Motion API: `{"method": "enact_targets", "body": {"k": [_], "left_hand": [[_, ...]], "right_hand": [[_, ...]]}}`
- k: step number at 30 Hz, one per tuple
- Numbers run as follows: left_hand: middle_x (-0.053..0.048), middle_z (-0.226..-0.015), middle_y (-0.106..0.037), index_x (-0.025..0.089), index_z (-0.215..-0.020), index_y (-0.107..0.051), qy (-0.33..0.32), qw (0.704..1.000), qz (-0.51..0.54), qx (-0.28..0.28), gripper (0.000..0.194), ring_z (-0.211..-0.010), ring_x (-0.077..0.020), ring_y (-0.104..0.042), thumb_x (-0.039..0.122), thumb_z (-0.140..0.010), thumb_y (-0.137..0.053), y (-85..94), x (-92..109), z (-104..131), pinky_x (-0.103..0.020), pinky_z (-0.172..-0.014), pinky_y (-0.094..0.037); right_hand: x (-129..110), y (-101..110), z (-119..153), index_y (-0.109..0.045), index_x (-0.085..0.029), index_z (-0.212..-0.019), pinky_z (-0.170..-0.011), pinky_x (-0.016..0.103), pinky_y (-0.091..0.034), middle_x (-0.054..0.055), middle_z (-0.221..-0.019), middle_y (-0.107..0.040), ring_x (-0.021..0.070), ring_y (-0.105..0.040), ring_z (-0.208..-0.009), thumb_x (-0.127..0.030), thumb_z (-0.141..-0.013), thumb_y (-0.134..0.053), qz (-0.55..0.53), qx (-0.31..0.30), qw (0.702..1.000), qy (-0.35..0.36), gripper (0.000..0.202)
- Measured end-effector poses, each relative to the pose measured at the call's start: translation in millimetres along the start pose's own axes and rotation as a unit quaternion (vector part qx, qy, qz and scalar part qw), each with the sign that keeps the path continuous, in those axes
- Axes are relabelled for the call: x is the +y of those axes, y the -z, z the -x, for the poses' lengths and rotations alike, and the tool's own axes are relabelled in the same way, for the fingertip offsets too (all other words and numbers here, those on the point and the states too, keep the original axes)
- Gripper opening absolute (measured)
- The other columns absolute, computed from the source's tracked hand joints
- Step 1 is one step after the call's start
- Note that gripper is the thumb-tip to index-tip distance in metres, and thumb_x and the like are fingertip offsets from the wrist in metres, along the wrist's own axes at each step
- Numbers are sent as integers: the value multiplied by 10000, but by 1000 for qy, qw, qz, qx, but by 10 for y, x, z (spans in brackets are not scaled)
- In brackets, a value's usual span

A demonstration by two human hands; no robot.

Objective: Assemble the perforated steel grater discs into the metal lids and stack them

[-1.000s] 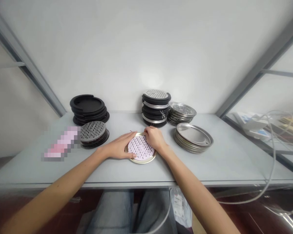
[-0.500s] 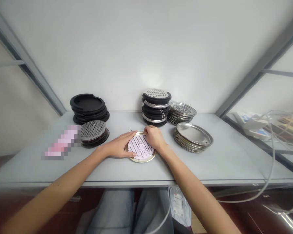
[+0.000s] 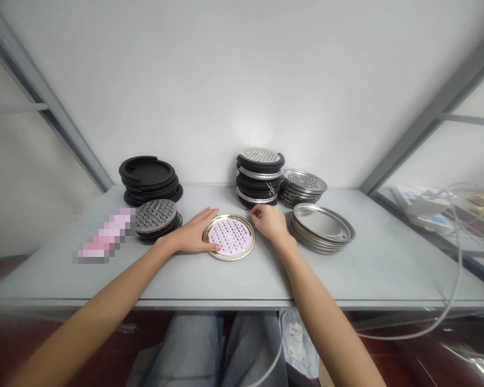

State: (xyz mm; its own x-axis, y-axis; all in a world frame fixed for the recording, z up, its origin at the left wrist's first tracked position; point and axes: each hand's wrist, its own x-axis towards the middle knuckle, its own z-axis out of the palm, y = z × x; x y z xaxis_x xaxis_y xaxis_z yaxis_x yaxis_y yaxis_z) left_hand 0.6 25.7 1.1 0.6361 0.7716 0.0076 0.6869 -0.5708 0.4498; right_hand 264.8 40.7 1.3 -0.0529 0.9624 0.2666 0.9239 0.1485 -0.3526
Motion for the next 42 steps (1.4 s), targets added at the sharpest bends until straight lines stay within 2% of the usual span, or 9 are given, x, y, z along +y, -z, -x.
{"method": "enact_targets", "body": {"k": [4, 9, 12, 15, 19, 22, 25, 30, 42], "left_hand": [[-159, -1552, -177, 132, -1480, -196, 16, 999, 3, 31, 1053, -1444, -308, -88, 632, -683, -669, 54, -25, -14, -436, -1162, -171], [-116, -1506, -315, 195, -1428, -350, -32, 997, -9, 72, 786, -1398, -268, -267, 503, -770, -651, 47, 9, -20, -400, -1149, -232], [-110, -1470, -383, 205, -1431, -343, -32, 997, -4, 71, 781, -1353, -280, -355, 541, -783, -622, 21, 46, -10, -414, -1123, -286], [-104, -1472, -385, 210, -1441, -320, -32, 997, 10, 65, 820, -1338, -286, -379, 546, -764, -639, 18, 59, -2, -418, -1112, -307], [-102, -1510, -321, 190, -1464, -280, -90, 995, 33, 14, 829, -1386, -255, -302, 463, -776, -654, 42, 60, 2, -393, -1150, -242], [-98, -1533, -271, 214, -1480, -238, -115, 992, 38, -31, 850, -1415, -267, -233, 418, -773, -663, 52, 80, 3, -454, -1166, -163], [-105, -1542, -241, 225, -1487, -208, -121, 991, 40, -45, 874, -1423, -285, -204, 373, -761, -670, 50, 100, 2, -504, -1162, -125], [-125, -1533, -258, 181, -1480, -234, -125, 991, 38, -24, 875, -1422, -279, -211, 329, -738, -675, 43, 94, 7, -457, -1166, -167], [-97, -1530, -271, 204, -1462, -281, -101, 993, 49, 23, 780, -1425, -243, -211, 262, -769, -634, -5, 13, -20, -423, -1163, -227]], "right_hand": [[33, 5, 2, -721, -229, -827, -554, 261, -365, 49, -817, -717, 197, -629, -732, -319, -790, -596, 31, -25, 999, -20, 158], [-65, -10, 13, -699, -188, -905, -669, 269, -436, 57, -864, -692, 168, -614, -725, -261, -855, -507, -54, 75, 993, 66, 212], [-149, -70, 21, -690, -170, -922, -710, 258, -462, 75, -965, -664, 151, -612, -758, -239, -866, -489, -115, 93, 982, 113, 219], [-173, -141, 14, -691, -167, -904, -708, 258, -472, 75, -959, -661, 156, -605, -789, -218, -851, -507, -131, 69, 981, 125, 198], [-106, -137, -18, -695, -155, -873, -679, 250, -475, 63, -879, -677, 152, -602, -764, -215, -829, -544, -163, 33, 976, 138, 168], [-31, -56, -40, -699, -159, -869, -669, 247, -481, 55, -872, -688, 153, -614, -771, -244, -808, -587, -203, 2, 969, 144, 154], [17, 6, -52, -711, -170, -833, -661, 254, -484, 55, -892, -690, 159, -620, -774, -282, -784, -624, -226, -49, 961, 151, 150], [18, -18, -53, -731, -182, -781, -696, 267, -490, 64, -940, -671, 169, -624, -809, -292, -758, -653, -227, -114, 949, 188, 136], [52, -30, -56, -732, -178, -760, -749, 297, -497, 78, -1003, -661, 187, -631, -848, -262, -734, -665, -210, -117, 955, 175, 111]]}}
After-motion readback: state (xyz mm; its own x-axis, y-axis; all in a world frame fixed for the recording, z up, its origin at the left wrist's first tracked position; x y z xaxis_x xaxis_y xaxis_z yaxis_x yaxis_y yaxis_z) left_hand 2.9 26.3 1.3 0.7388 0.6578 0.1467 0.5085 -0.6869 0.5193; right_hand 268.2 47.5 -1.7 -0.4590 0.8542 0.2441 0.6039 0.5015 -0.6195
